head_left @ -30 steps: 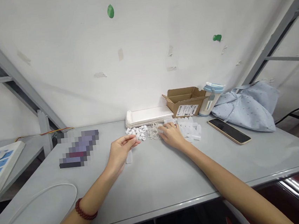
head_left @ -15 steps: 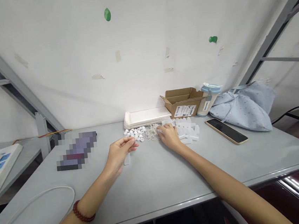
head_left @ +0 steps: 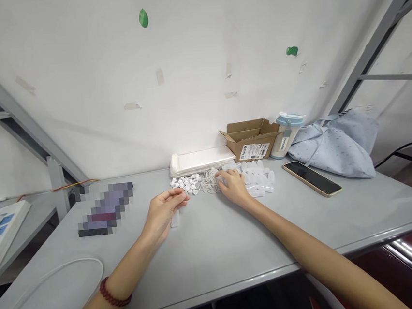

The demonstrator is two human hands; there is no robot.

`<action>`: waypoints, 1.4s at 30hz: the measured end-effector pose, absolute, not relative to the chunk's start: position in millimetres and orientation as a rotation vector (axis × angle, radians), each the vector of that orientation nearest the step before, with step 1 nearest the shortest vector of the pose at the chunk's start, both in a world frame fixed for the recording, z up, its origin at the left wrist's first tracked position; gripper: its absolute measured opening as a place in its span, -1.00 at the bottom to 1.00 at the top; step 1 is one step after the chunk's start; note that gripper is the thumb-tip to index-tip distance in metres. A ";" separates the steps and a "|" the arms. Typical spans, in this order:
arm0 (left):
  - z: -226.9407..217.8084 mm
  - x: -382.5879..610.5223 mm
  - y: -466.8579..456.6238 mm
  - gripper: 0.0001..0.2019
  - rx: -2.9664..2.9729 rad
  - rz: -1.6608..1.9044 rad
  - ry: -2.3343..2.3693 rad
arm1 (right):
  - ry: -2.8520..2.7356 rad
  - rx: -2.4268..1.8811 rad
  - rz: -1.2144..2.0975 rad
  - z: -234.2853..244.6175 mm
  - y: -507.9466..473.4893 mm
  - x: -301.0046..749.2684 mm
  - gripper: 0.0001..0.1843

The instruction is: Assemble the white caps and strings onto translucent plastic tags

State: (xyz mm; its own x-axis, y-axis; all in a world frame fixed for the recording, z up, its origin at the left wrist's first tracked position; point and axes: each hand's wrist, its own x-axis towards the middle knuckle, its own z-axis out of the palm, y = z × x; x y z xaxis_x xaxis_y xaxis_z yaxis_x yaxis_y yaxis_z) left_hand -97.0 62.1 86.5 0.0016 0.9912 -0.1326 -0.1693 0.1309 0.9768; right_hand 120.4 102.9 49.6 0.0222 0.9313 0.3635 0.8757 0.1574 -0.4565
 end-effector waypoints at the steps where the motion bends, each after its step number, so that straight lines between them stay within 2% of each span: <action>1: 86.3 -97.2 62.2 -0.74 0.985 1.198 1.143 | -1.837 -1.709 0.124 49.4 103.0 120.6 -0.73; 14: 85.7 -98.8 62.1 -0.72 0.974 1.200 1.109 | -1.760 -1.505 0.181 45.5 106.8 125.3 -0.85; 25: 88.5 -96.5 61.5 -0.71 0.982 1.183 1.112 | -1.710 -1.494 0.184 43.5 106.8 123.6 -0.64; 42: 87.8 -96.4 61.3 -0.72 0.955 1.201 1.126 | -1.780 -1.296 0.220 44.2 105.1 122.6 -0.79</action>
